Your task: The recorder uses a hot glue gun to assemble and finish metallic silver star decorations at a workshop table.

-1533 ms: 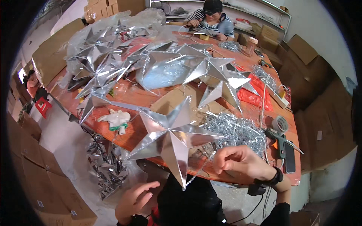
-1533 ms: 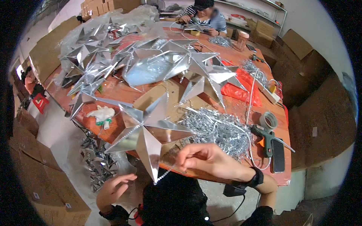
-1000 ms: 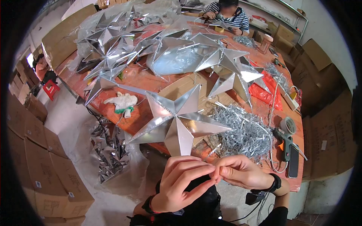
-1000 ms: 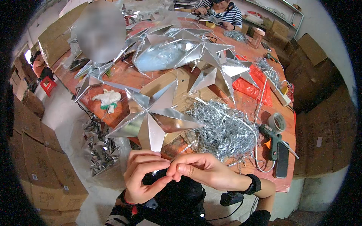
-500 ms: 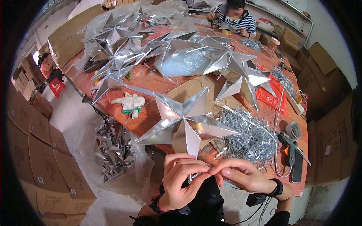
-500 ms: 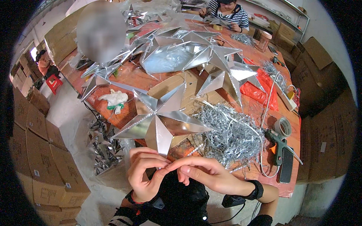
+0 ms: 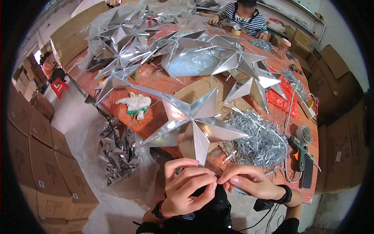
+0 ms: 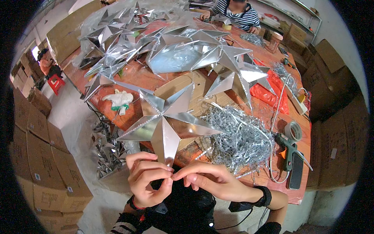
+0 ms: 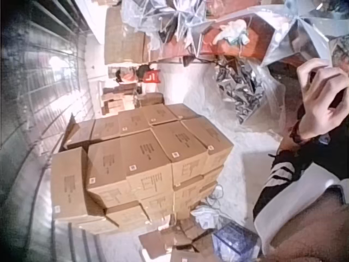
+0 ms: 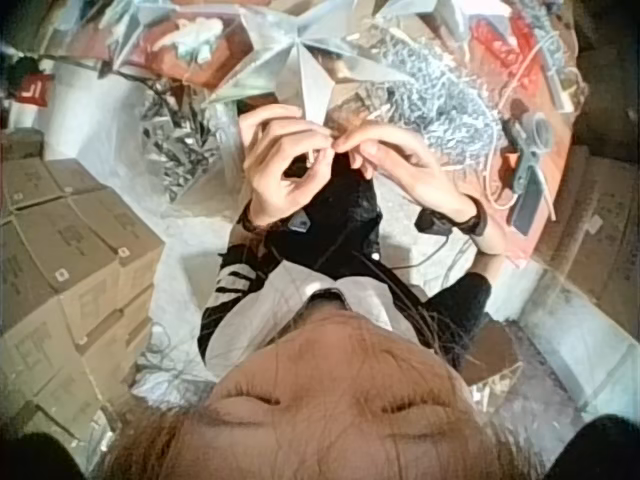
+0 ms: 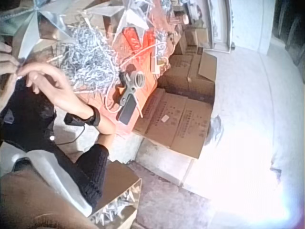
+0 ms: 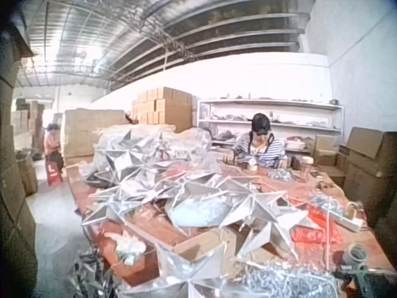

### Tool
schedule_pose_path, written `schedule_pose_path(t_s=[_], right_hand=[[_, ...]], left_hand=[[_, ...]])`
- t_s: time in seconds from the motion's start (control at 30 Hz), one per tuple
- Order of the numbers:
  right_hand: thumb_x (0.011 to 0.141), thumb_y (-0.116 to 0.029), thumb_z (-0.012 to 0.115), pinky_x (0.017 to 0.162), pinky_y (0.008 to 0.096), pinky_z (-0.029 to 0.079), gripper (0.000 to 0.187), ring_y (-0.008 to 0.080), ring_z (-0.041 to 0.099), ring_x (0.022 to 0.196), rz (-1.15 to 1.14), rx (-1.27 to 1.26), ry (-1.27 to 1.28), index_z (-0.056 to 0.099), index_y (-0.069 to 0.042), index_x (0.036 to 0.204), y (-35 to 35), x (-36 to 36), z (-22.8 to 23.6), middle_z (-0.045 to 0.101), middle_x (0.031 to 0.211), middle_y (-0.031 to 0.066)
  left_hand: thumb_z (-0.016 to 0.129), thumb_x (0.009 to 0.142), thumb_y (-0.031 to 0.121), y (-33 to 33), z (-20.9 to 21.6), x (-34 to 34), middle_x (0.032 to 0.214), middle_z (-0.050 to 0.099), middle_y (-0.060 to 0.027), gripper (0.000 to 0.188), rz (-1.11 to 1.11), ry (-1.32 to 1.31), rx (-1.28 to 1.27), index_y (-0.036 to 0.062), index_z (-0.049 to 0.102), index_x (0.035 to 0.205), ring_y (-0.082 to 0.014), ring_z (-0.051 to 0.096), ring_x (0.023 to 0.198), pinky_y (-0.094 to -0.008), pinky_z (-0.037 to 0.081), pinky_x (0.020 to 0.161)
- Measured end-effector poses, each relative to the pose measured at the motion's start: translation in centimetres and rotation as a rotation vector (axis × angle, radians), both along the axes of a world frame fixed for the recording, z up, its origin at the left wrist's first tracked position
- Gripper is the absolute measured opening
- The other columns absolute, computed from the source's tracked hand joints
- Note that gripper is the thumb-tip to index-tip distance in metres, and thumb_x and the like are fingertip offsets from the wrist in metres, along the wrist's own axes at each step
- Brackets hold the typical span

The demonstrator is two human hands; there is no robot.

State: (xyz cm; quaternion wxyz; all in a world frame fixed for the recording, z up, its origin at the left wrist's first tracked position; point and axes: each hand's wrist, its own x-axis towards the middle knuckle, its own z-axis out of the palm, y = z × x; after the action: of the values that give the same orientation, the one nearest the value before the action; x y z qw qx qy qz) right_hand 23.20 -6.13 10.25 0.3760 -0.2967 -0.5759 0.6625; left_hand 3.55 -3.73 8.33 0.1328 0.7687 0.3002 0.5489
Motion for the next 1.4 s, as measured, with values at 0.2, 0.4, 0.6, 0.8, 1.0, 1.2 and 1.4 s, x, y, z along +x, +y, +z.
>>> schedule_pose_path(t_s=[0.2, 0.4, 0.6, 0.8, 1.0, 1.2, 1.4], right_hand=[[0.096, -0.014, 0.035, 0.070, 0.0244, 0.040, 0.020, 0.0115, 0.047, 0.076, -0.017, -0.285, 0.290, 0.049, -0.001, 0.093, 0.2, 0.2, -0.5, 0.048, 0.085, 0.0050], [0.089, -0.018, 0.035, 0.066, 0.0252, 0.038, 0.019, 0.0129, 0.043, 0.069, 0.048, -0.474, 0.469, 0.037, -0.007, 0.073, 0.8, 0.3, -0.5, 0.039, 0.075, 0.0023], [0.086, -0.020, 0.035, 0.061, 0.0269, 0.037, 0.025, 0.0145, 0.036, 0.061, 0.036, -0.516, 0.443, 0.031, -0.010, 0.064, 0.8, 0.1, -0.4, 0.037, 0.070, 0.0033], [0.086, -0.021, 0.035, 0.059, 0.0269, 0.036, 0.025, 0.0144, 0.037, 0.060, 0.058, -0.520, 0.476, 0.031, -0.010, 0.064, 1.0, 0.3, -0.6, 0.037, 0.069, 0.0031], [0.085, -0.022, 0.035, 0.059, 0.0278, 0.035, 0.024, 0.0143, 0.036, 0.059, 0.018, -0.565, 0.467, 0.031, -0.011, 0.064, 1.1, 0.3, -0.6, 0.037, 0.069, 0.0031], [0.083, -0.020, 0.033, 0.057, 0.0277, 0.035, 0.021, 0.0145, 0.036, 0.058, 0.014, -0.581, 0.471, 0.031, -0.012, 0.064, 1.3, 0.2, -0.6, 0.037, 0.069, 0.0032], [0.083, -0.021, 0.032, 0.057, 0.0277, 0.035, 0.020, 0.0144, 0.036, 0.058, -0.003, -0.579, 0.488, 0.031, -0.012, 0.064, 1.1, 0.3, -0.7, 0.037, 0.068, 0.0027]], left_hand=[[0.050, 0.075, 0.017, 1.1, -1.8, -2.2, 0.076, 0.052, -0.0068, 0.009, 0.166, -0.172, 0.011, 0.0078, 0.051, 0.075, -0.0254, 0.052, 0.073, -0.0376, 0.036, 0.076], [0.040, 0.088, 0.011, 1.3, -5.3, -7.9, 0.078, 0.039, -0.0105, 0.016, 0.564, -0.210, -0.259, 0.0013, 0.040, 0.075, -0.0224, 0.039, 0.078, -0.0327, 0.033, 0.072], [0.048, 0.093, 0.019, 0.8, -8.5, -15.0, 0.069, 0.043, -0.0083, 0.027, 0.666, 0.269, -0.487, -0.0033, 0.045, 0.079, -0.0192, 0.042, 0.067, -0.0307, 0.035, 0.066], [0.052, 0.090, 0.017, -0.5, -11.2, -18.7, 0.061, 0.049, -0.0111, 0.024, 0.630, 0.598, -0.660, -0.0027, 0.051, 0.076, -0.0219, 0.046, 0.058, -0.0335, 0.035, 0.056], [0.050, 0.088, 0.010, -0.9, -8.7, -15.3, 0.067, 0.054, -0.0121, 0.013, 0.603, 0.303, -0.700, -0.0011, 0.055, 0.082, -0.0225, 0.051, 0.063, -0.0327, 0.038, 0.055], [0.048, 0.086, 0.003, -0.4, -6.0, -11.7, 0.083, 0.060, -0.0110, 0.014, 0.520, 0.256, -0.291, -0.0014, 0.058, 0.094, -0.0233, 0.057, 0.074, -0.0303, 0.044, 0.064], [0.053, 0.083, 0.004, -1.7, -6.0, -13.2, 0.080, 0.057, -0.0096, 0.010, 0.503, 0.220, -0.610, 0.0012, 0.059, 0.091, -0.0223, 0.055, 0.070, -0.0288, 0.043, 0.068]])
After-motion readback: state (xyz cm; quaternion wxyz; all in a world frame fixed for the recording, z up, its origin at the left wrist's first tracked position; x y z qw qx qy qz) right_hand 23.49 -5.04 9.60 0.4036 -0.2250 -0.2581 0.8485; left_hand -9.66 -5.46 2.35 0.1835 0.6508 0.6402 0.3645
